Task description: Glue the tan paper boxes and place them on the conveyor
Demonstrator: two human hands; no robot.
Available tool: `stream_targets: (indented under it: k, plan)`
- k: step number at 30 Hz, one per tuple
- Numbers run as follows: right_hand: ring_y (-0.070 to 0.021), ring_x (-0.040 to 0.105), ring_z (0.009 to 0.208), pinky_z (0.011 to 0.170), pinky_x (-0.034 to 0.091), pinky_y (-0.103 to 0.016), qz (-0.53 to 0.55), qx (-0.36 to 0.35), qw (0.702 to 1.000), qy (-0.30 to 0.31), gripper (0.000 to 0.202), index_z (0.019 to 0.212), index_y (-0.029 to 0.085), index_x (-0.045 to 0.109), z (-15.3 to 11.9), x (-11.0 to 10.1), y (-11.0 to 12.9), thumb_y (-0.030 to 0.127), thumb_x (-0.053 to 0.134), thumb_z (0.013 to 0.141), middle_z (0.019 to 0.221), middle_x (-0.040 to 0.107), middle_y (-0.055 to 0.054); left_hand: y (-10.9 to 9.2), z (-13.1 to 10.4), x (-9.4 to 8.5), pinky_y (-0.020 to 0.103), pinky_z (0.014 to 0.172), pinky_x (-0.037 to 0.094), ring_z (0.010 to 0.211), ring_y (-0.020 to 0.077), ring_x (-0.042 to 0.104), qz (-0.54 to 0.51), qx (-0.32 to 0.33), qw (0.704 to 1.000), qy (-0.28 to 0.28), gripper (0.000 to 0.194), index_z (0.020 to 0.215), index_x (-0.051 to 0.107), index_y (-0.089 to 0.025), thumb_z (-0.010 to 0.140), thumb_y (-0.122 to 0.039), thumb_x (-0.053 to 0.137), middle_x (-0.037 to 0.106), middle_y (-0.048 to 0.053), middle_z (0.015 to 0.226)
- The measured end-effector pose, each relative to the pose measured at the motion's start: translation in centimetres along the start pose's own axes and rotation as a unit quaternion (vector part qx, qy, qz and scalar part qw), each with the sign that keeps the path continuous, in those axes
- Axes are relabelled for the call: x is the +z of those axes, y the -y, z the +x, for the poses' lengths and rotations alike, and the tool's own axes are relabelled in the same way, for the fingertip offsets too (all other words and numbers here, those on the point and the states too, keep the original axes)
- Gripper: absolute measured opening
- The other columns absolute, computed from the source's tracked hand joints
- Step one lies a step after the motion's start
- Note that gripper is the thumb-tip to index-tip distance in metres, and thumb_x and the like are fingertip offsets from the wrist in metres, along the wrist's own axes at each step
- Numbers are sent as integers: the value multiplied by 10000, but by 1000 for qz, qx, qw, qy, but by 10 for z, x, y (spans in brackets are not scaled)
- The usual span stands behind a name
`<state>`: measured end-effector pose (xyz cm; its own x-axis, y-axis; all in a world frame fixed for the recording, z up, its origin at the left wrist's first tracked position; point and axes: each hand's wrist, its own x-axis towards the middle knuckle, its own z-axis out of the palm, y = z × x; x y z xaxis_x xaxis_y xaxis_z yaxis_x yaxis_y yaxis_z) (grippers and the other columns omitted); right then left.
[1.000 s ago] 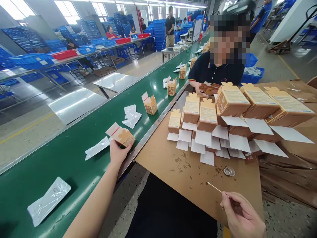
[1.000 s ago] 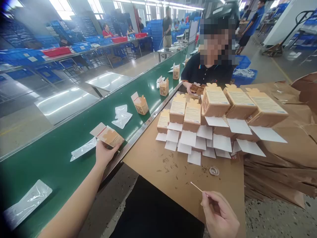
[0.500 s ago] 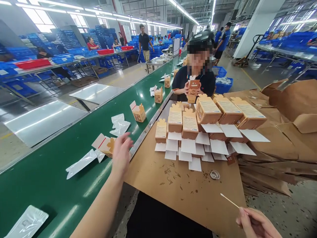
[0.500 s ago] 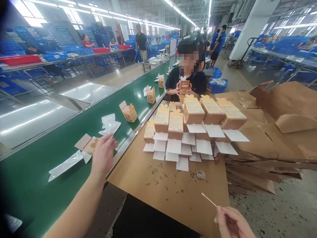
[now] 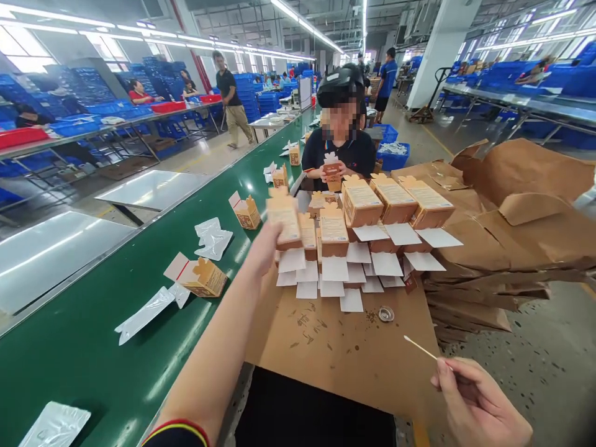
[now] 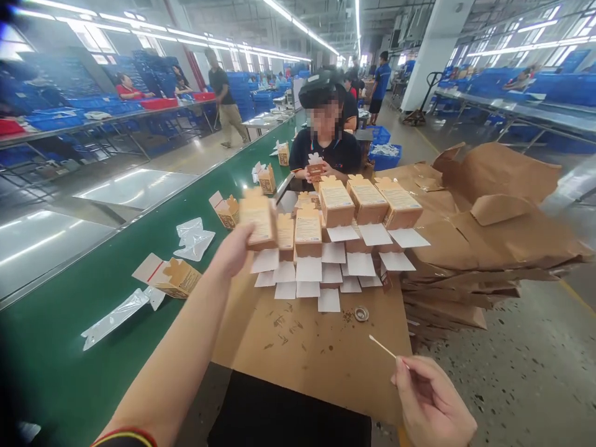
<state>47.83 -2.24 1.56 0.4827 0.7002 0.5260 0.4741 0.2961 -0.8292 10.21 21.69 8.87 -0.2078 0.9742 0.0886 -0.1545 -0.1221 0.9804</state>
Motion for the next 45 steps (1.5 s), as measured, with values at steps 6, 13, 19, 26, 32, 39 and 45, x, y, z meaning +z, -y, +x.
stream_targets:
  k: [6,13,19,26,32,39,45]
  plan:
    - [-201,701,589,589,621,-330,-105,-94,988,65,322,845,261,829,33,26,-27,463,777,1090,730,778,-51,41,-130,-59,578,1221,639,1496,459,732,-32,-79,996,-29,846,1417,756,-231,729,-600,1083,816,181,1509]
    - [-171,659,565,577,572,-288,-155,-78,974,147,333,800,252,793,37,51,-57,444,728,1064,698,739,-28,112,-211,-52,543,1236,644,1408,366,789,65,-125,990,-28,843,1449,619,-311,785,-602,1051,809,113,1428]
    - [-164,663,580,603,587,-290,-114,-97,984,98,234,848,234,815,27,48,-49,340,786,1055,738,764,-24,115,-196,-57,596,1163,679,1344,421,818,75,-132,988,-18,904,1371,623,-276,673,-590,1104,826,156,1370]
    - [-171,712,634,583,613,-275,48,-28,972,227,195,907,242,830,-55,94,1,253,754,1086,785,775,-35,108,-195,-54,602,1224,645,1385,409,812,69,-175,982,-4,863,1370,639,-250,721,-600,1087,815,190,1477]
    - [-138,669,597,554,582,-232,90,-19,950,297,198,893,243,785,-90,135,5,172,703,1058,759,732,-2,105,-199,-49,593,1176,671,1312,396,836,77,-160,984,-3,841,1325,641,-252,703,-589,1097,834,155,1384]
    - [-154,675,615,555,588,-248,89,-11,955,282,202,900,249,786,-79,122,-2,189,707,1075,778,742,-20,100,-207,-47,569,1152,673,1340,392,813,104,-152,983,5,854,1358,623,-269,701,-549,1090,818,130,1372]
    - [-155,670,611,548,581,-243,68,13,968,241,212,882,245,816,-64,81,-14,274,765,1086,759,734,-27,106,-230,-44,557,1120,668,1274,373,818,197,-101,975,-2,766,1356,652,-314,720,-404,1070,824,84,1324]
